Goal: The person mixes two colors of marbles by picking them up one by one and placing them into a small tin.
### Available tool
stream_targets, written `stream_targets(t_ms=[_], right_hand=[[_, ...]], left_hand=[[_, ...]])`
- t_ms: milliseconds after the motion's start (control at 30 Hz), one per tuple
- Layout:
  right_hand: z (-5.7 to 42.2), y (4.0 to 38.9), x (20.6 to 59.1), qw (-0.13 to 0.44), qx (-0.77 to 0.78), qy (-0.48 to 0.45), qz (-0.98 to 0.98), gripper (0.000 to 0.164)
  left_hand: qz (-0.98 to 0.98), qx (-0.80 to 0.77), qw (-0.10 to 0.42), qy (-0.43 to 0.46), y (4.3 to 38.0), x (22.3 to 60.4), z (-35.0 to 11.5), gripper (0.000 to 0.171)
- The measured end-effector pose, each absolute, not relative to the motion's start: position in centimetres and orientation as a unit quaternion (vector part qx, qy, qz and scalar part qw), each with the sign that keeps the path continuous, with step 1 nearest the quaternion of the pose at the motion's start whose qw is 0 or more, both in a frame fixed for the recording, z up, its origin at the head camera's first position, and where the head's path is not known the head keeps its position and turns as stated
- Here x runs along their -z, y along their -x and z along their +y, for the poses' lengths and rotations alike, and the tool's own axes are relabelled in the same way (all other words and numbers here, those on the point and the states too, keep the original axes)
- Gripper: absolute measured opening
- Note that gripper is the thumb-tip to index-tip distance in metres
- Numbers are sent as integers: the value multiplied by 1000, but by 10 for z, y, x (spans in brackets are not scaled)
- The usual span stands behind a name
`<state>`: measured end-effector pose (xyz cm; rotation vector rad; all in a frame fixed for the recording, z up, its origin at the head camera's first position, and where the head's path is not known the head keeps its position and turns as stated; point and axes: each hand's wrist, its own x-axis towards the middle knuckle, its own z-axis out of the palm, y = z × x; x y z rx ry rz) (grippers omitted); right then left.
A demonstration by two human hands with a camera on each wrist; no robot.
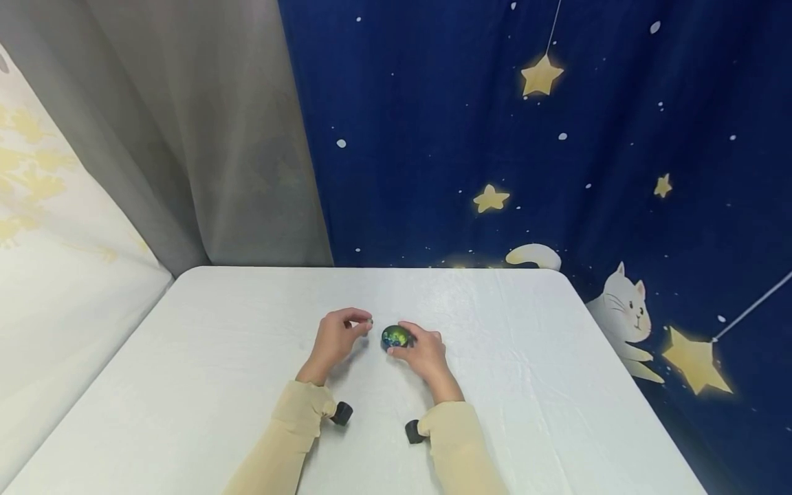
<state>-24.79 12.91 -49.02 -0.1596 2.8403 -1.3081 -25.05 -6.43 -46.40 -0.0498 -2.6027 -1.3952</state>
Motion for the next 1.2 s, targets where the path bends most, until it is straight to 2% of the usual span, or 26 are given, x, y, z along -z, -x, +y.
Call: stream_targets(t_ms=[200,567,833,1200], right_hand=[[129,248,491,6,416,51,908,60],[128,248,489,7,410,48,911,60],[128,248,489,2,411,55,910,59],[129,247,487,-2,420,58,906,59]], left_hand=[[-868,484,107,26,249,460,-64,11],[-858,484,165,53,249,460,-64,12],[-849,505,152,44,249,461,-59,14],[-844,507,158,71,244,458,-51,15]])
